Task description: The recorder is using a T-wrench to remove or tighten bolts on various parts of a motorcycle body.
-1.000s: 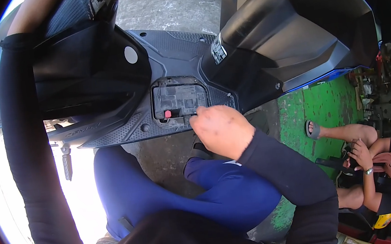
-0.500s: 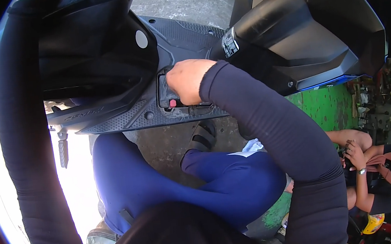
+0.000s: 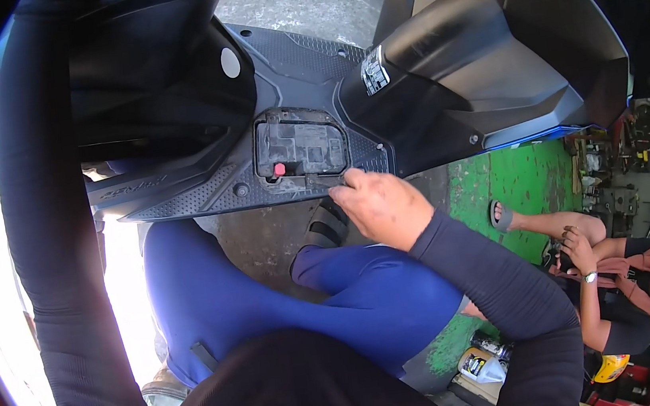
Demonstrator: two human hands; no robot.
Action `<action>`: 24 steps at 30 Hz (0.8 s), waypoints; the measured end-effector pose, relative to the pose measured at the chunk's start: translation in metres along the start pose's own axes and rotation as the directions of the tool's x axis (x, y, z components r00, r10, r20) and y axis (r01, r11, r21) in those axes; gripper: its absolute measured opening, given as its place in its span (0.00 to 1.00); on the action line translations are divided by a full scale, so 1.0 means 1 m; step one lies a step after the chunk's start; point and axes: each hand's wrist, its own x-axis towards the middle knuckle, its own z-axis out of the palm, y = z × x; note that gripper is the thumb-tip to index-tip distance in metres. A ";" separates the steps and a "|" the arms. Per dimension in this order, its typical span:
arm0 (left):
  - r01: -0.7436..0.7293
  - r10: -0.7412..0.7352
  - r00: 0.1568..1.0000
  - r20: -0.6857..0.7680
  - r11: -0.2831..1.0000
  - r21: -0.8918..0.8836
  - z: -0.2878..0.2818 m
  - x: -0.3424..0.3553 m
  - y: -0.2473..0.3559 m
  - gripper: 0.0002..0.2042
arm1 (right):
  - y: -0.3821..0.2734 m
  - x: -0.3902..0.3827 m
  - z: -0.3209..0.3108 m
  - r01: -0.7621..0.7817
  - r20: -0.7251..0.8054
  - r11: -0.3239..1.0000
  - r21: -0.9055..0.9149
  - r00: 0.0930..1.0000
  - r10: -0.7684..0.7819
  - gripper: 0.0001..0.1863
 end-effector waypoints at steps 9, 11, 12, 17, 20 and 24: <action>-0.008 0.008 1.000 -0.008 1.000 -0.010 -0.006 -0.003 0.003 0.31 | -0.021 -0.020 0.010 -0.135 0.014 0.973 -0.188 0.990 0.140 0.13; -0.005 0.005 1.000 0.000 1.000 -0.018 -0.008 -0.002 0.002 0.32 | -0.021 -0.013 0.006 -0.093 0.037 0.970 -0.227 0.994 0.104 0.14; 0.000 0.000 1.000 0.008 1.000 -0.022 -0.008 -0.002 0.001 0.32 | -0.024 -0.009 0.003 -0.084 0.122 0.966 -0.246 0.986 0.117 0.14; 0.023 -0.015 0.997 0.074 0.994 -0.103 -0.016 0.008 -0.020 0.33 | 0.021 0.048 -0.033 0.216 0.160 0.970 -0.110 0.967 -0.197 0.08; 0.046 0.133 0.935 0.329 0.874 -0.483 -0.044 0.023 -0.038 0.33 | 0.034 0.090 -0.037 0.228 0.307 0.973 -0.034 0.929 -0.207 0.08; 0.118 0.244 0.865 0.438 0.750 -0.651 -0.047 0.021 -0.036 0.33 | 0.026 0.133 -0.033 0.254 0.556 0.958 -0.133 0.820 -0.140 0.11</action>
